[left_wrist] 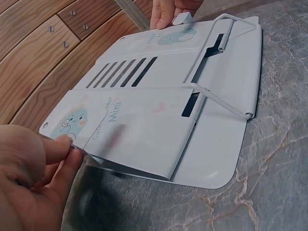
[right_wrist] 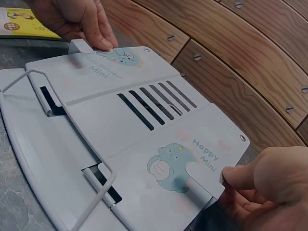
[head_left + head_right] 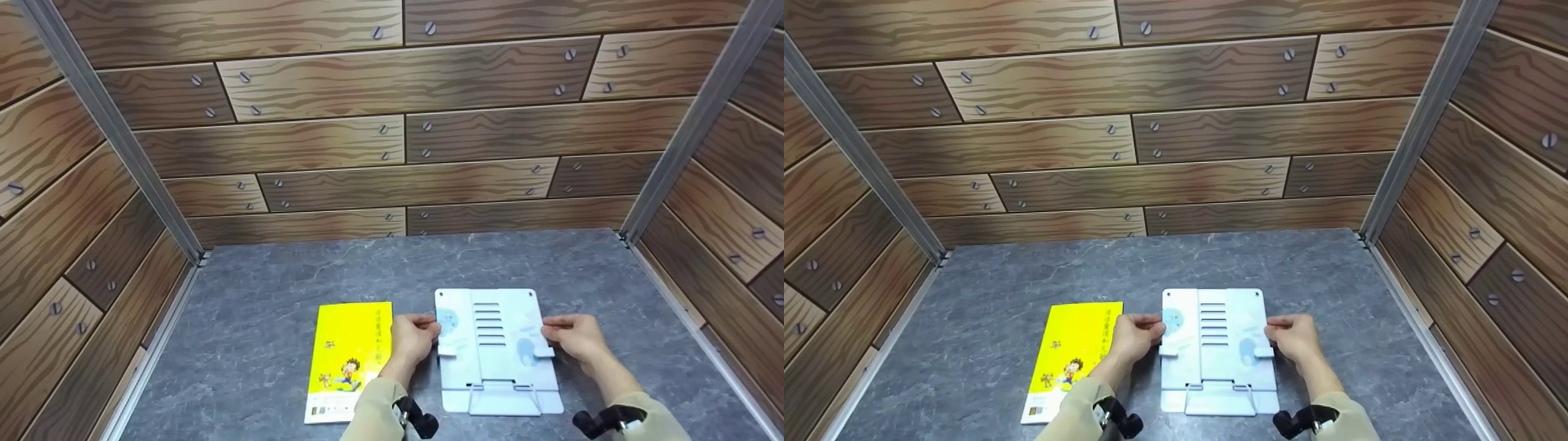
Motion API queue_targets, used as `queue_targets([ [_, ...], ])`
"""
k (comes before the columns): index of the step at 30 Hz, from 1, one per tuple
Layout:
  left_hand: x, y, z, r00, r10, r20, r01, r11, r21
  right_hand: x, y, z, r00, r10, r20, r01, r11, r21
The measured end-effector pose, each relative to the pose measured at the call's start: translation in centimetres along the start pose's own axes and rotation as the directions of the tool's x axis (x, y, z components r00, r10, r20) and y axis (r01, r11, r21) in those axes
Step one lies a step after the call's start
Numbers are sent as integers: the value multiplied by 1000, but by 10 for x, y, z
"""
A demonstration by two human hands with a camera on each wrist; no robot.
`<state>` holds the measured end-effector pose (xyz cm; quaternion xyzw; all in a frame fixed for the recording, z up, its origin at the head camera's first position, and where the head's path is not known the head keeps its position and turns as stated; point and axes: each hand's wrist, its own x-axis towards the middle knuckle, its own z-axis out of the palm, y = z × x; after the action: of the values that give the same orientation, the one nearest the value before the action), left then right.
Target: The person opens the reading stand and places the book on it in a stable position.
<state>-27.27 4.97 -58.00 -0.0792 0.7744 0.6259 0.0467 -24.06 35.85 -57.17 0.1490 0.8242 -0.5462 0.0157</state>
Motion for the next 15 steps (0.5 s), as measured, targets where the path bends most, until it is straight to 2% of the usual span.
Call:
queue_targets([
  [8,-3,4,-2,999,37,5,-37,999,13,-3,-3,-3,1000,-6,-11,6,1000,-4],
  [15,-5,6,-3,999,40,16,-40,999,-5,-8,-6,-6,1000,-26,-16,26,1000,-7],
])
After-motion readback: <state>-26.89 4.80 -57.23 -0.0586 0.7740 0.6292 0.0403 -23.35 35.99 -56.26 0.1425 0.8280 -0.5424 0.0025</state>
